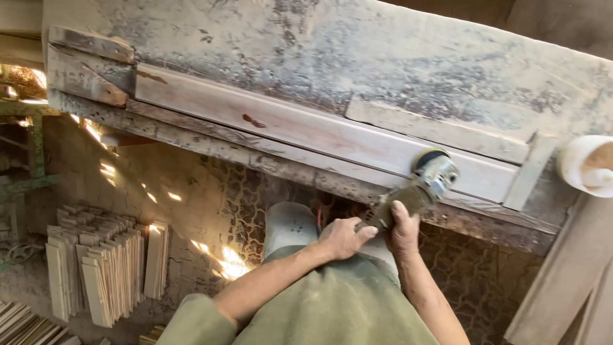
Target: Sanding several wooden planks using a power sander, applying wood filler to imperfections, and smoothing the surface.
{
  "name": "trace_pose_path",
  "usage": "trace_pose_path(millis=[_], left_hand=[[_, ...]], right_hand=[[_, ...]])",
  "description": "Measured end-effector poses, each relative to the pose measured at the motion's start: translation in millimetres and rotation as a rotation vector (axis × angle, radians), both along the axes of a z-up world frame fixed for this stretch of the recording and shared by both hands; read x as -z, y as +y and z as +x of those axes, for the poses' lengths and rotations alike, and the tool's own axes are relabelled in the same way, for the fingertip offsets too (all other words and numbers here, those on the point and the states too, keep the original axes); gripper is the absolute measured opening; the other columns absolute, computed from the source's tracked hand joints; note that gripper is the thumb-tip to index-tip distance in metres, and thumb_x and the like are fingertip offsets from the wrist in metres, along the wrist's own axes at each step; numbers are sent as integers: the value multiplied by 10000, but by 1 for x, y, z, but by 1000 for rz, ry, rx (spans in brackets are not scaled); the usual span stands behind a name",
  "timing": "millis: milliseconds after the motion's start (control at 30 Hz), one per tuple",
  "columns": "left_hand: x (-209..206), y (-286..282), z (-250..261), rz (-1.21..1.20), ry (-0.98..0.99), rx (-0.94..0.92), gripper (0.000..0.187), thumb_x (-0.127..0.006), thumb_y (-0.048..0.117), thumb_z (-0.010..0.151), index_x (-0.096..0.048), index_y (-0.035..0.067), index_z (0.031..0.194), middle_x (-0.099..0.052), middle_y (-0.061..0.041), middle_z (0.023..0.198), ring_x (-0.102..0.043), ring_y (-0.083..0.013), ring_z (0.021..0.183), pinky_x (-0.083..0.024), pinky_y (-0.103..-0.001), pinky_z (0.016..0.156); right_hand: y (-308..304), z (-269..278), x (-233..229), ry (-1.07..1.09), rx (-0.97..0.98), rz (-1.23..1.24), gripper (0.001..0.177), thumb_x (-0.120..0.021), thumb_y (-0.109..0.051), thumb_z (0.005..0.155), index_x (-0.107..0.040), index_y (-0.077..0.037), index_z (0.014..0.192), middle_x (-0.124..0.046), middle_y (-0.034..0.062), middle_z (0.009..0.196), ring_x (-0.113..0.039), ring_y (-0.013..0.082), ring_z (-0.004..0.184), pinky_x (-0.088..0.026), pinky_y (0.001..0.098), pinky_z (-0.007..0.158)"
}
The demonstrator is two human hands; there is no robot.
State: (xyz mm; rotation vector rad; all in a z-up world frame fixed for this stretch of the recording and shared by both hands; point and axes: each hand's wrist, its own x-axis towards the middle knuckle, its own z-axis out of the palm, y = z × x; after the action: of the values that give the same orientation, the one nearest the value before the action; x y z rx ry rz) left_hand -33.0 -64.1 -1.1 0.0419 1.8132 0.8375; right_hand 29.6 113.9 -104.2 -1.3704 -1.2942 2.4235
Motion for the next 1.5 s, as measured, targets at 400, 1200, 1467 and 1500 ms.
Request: trace_pose_path(millis=[400,1200,1467,1500], left_hand=[[38,-292,-37,2,216,-575,682,-503,665,973,-641,43,729,-623,-204,562,-682,-365,618,-552,-467,614],[7,-313,-14,45,182,-682,670,-469,607,1006,-663,35,717,-623,-177,549,-637,-263,523,-527,-421,543],[-26,-300,-31,18,162,-622,846,-302,667,1067,-696,109,566,-646,-89,429,-707,-267,496,-577,-432,656],[-41,-276,-42,59,173,-596,829,-323,689,1048,-668,103,575,-634,-89,427,-699,-265,495,-578,-448,648]], right_hand=[[-321,-171,-45,129,-544,42,469,-857,-191,832,-650,-42,1225,-694,120,1018,-621,214,929,-556,468,834],[-363,-142,-30,114,-635,16,558,-911,-191,787,-616,-62,1243,-690,100,1032,-622,182,936,-571,419,810],[-346,-165,-64,-18,-739,25,624,-945,-328,681,-618,-49,1134,-716,179,959,-704,281,904,-565,452,817],[-327,-160,-65,0,-652,13,602,-949,-318,688,-627,-70,1130,-715,144,952,-690,235,892,-567,425,792]])
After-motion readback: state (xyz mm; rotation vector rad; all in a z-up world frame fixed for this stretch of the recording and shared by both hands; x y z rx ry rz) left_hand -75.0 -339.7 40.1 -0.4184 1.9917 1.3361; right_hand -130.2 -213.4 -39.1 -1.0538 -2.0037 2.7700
